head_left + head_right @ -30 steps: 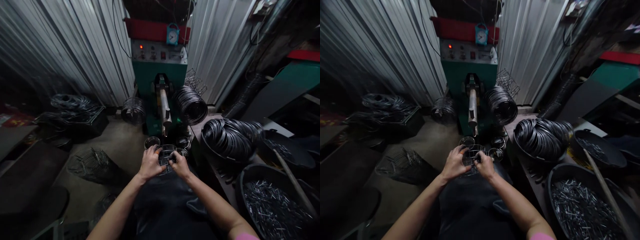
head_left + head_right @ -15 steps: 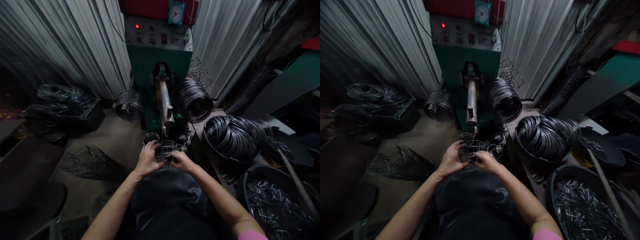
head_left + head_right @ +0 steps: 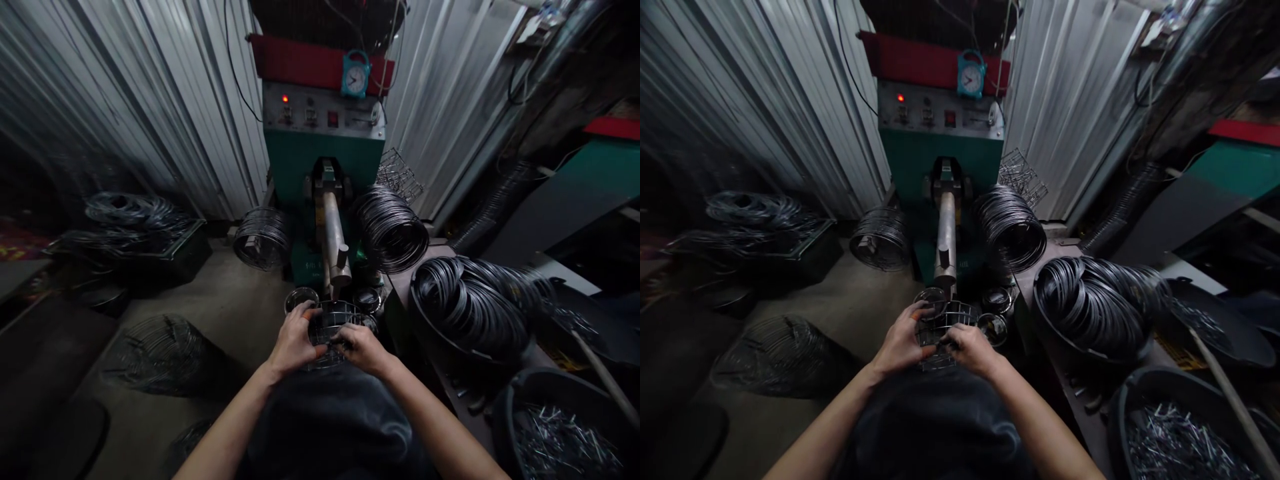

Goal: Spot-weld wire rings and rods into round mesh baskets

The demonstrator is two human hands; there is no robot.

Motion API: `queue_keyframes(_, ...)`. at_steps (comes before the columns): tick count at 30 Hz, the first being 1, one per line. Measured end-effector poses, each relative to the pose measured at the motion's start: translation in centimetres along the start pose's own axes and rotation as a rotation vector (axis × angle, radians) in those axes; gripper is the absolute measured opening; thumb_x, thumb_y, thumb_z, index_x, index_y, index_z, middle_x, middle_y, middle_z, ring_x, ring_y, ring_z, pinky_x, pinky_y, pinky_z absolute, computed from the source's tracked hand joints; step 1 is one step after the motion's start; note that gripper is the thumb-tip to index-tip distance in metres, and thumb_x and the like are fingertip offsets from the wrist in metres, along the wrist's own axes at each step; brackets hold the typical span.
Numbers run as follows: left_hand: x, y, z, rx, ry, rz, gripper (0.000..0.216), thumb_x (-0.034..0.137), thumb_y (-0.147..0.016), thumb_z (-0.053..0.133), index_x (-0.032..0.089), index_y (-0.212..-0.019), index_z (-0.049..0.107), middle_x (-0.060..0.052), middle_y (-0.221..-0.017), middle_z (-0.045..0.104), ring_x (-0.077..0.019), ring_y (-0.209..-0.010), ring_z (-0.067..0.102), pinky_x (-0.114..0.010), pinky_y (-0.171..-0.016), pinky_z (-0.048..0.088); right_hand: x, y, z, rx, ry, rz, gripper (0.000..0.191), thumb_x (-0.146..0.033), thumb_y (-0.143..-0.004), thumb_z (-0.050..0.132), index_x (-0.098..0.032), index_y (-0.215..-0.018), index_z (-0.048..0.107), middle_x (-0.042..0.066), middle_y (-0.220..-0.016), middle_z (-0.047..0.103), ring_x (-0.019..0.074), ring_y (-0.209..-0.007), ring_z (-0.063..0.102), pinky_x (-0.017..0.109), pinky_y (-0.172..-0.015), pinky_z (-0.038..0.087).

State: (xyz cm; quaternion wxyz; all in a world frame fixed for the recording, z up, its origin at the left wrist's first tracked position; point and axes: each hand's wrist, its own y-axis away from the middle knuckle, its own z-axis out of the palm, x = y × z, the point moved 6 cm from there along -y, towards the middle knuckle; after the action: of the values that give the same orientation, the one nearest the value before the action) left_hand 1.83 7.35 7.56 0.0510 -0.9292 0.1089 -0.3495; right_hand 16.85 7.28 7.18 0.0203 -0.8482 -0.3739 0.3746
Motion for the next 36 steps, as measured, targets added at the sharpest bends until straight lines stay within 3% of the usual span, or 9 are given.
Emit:
queue_keyframes(11, -0.4, -2.6, -0.2, -0.001, 0.065, -0.023, 0.063, 0.026, -0.054, 0.071, 0.020, -0.114, 0.053, -0.009, -0.134, 0.044, -0.0281, -0.124, 0.042, -0.040, -0.105, 0.035, 0.2, -2.3, -1.7, 0.006, 0.004, 0.011, 0.018, -0.009, -0.074, 0.058, -0.023, -0.082, 0.066, 0.003, -0.078, 0.065, 0.0151, -0.071, 0.062, 0.023, -0.065, 0.046)
queue_keyframes(18, -0.2, -2.7, 0.0, -0.003, 0.080, -0.049, 0.064, 0.038, -0.055, 0.073, 0.019, -0.113, 0.054, -0.011, -0.133, 0.045, -0.0290, -0.124, 0.042, -0.041, -0.104, 0.035, 0.6, -1.9, -1.4, 0.054, 0.045, 0.009, 0.012, -0.014, -0.080, 0.056, -0.022, -0.083, 0.065, 0.004, -0.080, 0.066, 0.0161, -0.073, 0.063, 0.025, -0.066, 0.048)
queue_keyframes(22, 0.3, -3.5, -0.7, 0.034, 0.021, -0.049, 0.062, 0.037, -0.056, 0.072, 0.017, -0.113, 0.056, -0.012, -0.131, 0.045, -0.0301, -0.122, 0.043, -0.040, -0.104, 0.035, 1.7, -2.6, -1.2, 0.083, 0.056, 0.013, 0.019, -0.009, -0.078, 0.054, -0.022, -0.086, 0.065, 0.004, -0.084, 0.066, 0.0171, -0.077, 0.063, 0.026, -0.067, 0.048)
queue_keyframes(27, -0.3, -4.8, -0.6, 0.011, 0.045, -0.102, 0.062, 0.034, -0.055, 0.074, 0.016, -0.111, 0.056, -0.013, -0.129, 0.047, -0.0311, -0.119, 0.047, -0.039, -0.101, 0.039, 2.1, -3.4, -1.5, 0.084, 0.140, 0.065, 0.023, -0.007, -0.076, 0.056, -0.023, -0.090, 0.066, 0.004, -0.090, 0.068, 0.0176, -0.080, 0.064, 0.026, -0.071, 0.048)
queue_keyframes(31, -0.9, -4.9, -0.3, 0.072, 0.059, -0.060, 0.061, 0.031, -0.054, 0.074, 0.016, -0.110, 0.056, -0.012, -0.128, 0.047, -0.0297, -0.118, 0.048, -0.041, -0.099, 0.041, 1.6, -1.9, -2.6, 0.195, 0.244, 0.173, 0.024, -0.019, -0.081, 0.058, -0.025, -0.104, 0.064, 0.005, -0.107, 0.065, 0.0174, -0.088, 0.064, 0.025, -0.074, 0.048)
queue_keyframes(36, -1.3, -5.6, -0.2, 0.106, 0.074, -0.001, 0.063, 0.030, -0.052, 0.076, 0.015, -0.110, 0.056, -0.013, -0.127, 0.048, -0.0286, -0.118, 0.048, -0.041, -0.100, 0.040, 2.9, -1.1, -3.2, 0.224, 0.292, 0.301, 0.012, -0.020, -0.083, 0.055, -0.023, -0.089, 0.066, 0.004, -0.092, 0.067, 0.0168, -0.081, 0.063, 0.024, -0.071, 0.047)
